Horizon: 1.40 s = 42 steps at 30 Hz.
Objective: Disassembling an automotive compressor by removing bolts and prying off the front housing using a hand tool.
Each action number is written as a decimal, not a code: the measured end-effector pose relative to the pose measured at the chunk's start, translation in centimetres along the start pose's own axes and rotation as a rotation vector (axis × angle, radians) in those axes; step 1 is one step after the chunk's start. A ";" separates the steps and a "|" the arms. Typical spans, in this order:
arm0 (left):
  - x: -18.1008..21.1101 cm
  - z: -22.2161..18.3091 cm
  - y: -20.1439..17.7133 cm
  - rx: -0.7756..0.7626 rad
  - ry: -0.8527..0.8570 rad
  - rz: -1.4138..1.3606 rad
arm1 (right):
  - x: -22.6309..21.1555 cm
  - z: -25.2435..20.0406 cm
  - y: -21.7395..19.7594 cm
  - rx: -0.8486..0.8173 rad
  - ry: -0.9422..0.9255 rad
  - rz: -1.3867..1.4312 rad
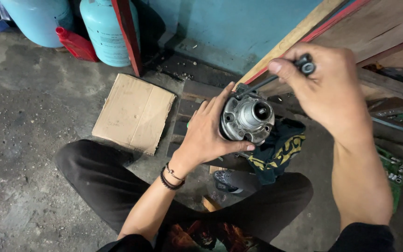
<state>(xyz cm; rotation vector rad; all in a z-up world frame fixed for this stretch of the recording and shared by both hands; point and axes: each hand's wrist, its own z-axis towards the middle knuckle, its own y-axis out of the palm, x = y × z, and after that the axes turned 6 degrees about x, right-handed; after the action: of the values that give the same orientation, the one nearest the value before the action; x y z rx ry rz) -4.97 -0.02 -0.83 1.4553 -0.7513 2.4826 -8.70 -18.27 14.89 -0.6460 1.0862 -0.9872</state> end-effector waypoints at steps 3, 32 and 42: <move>-0.3 0.6 -0.4 -0.050 0.031 0.060 | -1.2 0.2 0.4 -0.023 0.030 -0.005; -1.5 2.4 -0.6 -0.122 0.074 0.091 | -2.9 3.1 -1.1 -0.386 0.065 -0.308; 1.0 1.1 -0.7 -0.043 0.124 -0.027 | 1.4 0.9 0.4 -0.083 0.054 0.040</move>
<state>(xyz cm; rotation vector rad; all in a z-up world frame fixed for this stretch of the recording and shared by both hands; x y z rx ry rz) -4.36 -0.08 0.66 1.2760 -0.7508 2.4931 -7.54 -19.34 14.31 -0.6657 1.1886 -0.9328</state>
